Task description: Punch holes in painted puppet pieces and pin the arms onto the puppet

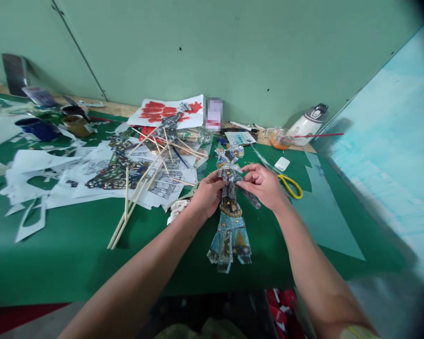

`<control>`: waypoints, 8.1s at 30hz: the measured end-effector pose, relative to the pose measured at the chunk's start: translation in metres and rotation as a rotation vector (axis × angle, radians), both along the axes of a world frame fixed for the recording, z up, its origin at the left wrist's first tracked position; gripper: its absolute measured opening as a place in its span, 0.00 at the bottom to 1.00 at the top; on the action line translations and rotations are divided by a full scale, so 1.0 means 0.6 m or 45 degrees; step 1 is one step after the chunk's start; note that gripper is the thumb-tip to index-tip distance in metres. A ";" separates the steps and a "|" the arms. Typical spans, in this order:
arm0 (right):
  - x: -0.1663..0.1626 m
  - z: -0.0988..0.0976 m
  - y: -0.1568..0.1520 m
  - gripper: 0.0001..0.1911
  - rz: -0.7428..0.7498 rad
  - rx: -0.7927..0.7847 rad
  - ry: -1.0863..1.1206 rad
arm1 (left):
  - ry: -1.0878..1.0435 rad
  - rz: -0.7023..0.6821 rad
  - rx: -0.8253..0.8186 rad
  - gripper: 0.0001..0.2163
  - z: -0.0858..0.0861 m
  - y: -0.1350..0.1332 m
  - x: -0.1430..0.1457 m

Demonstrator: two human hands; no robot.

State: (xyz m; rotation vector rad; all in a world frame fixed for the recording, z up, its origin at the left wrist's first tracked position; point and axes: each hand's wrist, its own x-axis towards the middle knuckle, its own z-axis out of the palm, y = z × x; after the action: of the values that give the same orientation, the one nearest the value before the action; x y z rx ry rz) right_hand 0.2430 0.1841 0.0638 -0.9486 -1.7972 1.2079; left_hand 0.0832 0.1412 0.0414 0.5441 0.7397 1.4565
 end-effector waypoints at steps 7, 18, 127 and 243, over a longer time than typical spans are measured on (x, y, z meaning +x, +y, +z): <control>-0.002 -0.004 -0.002 0.35 0.013 -0.002 -0.066 | -0.036 -0.053 0.002 0.13 -0.005 -0.002 0.001; 0.015 -0.004 -0.008 0.16 -0.060 -0.107 -0.079 | 0.004 0.004 -0.009 0.13 -0.012 0.003 -0.001; 0.013 0.001 -0.022 0.13 -0.021 -0.179 -0.328 | 0.025 0.015 -0.030 0.11 -0.007 0.003 -0.003; 0.021 -0.017 0.000 0.15 -0.182 -0.218 -0.055 | 0.008 0.001 -0.160 0.13 -0.004 0.001 -0.002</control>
State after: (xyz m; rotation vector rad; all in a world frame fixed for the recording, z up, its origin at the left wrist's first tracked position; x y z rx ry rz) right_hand 0.2558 0.1841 0.0538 -1.1883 -1.6475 1.2735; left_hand 0.0822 0.1420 0.0389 0.4522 0.8307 1.3992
